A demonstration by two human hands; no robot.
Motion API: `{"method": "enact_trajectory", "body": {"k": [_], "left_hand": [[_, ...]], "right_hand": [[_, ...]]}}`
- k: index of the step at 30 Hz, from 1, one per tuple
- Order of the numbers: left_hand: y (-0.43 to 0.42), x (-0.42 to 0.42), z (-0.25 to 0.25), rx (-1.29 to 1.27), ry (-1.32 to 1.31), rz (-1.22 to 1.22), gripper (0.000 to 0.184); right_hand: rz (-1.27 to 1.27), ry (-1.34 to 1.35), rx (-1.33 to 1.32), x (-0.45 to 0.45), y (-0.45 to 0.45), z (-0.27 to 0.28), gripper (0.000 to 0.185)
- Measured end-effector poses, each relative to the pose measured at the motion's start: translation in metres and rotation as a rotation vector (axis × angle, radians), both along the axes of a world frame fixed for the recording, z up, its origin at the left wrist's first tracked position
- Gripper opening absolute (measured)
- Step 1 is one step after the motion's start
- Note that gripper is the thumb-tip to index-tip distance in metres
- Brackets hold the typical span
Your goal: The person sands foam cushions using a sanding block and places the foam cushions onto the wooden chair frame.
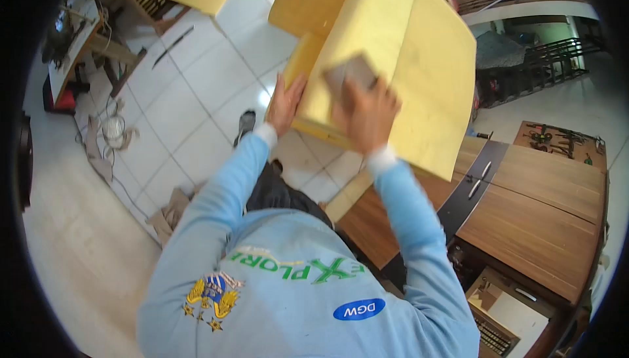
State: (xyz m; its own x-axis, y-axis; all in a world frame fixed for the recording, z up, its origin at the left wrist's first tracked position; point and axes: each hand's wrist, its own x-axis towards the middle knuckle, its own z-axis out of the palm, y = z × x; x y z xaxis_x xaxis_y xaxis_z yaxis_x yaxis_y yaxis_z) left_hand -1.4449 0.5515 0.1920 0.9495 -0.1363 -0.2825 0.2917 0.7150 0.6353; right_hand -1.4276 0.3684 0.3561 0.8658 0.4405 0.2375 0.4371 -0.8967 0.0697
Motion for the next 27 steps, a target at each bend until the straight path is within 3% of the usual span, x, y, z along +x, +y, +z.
{"method": "enact_trajectory", "body": {"k": [2,5,7,9,11,13,15,18,21,22,24,27], "left_hand": [[0.000,-0.014,0.001,0.008,-0.017,-0.021,0.096],[0.000,-0.013,-0.006,0.069,0.034,-0.057,0.091],[0.003,-0.007,-0.007,0.144,0.001,-0.121,0.089],[0.006,-0.007,-0.004,0.232,0.011,-0.167,0.088],[0.013,0.001,-0.002,0.180,0.031,-0.220,0.088],[0.021,0.006,0.001,0.121,0.044,-0.332,0.088],[0.034,0.014,0.003,0.063,0.040,-0.427,0.088],[0.050,0.025,0.031,0.112,0.087,-0.551,0.086],[0.039,0.021,-0.009,0.136,-0.027,-0.545,0.085],[0.042,0.022,0.016,0.201,0.058,-0.565,0.083],[0.042,0.017,-0.012,0.173,0.024,-0.577,0.087],[0.041,0.028,0.026,0.066,0.174,-0.588,0.079]], "right_hand": [[0.091,0.204,0.035,-0.066,-0.006,0.033,0.070],[0.189,0.306,0.158,-0.041,-0.028,0.036,0.071],[0.017,0.059,0.314,0.047,-0.017,0.017,0.069],[-0.119,-0.080,0.282,0.138,0.001,0.001,0.065],[-0.180,0.012,0.224,0.154,0.017,-0.020,0.063],[-0.160,0.095,0.231,0.116,0.008,-0.030,0.063],[-0.066,0.217,0.313,0.015,-0.013,-0.027,0.068],[-0.062,0.469,0.274,-0.093,-0.031,0.028,0.079],[-0.143,0.326,0.391,-0.048,-0.016,0.035,0.079],[-0.155,0.219,0.427,-0.018,-0.002,0.029,0.078],[-0.089,0.250,0.446,0.012,0.022,0.013,0.077],[-0.052,0.343,0.417,-0.035,-0.008,0.006,0.079]]}}
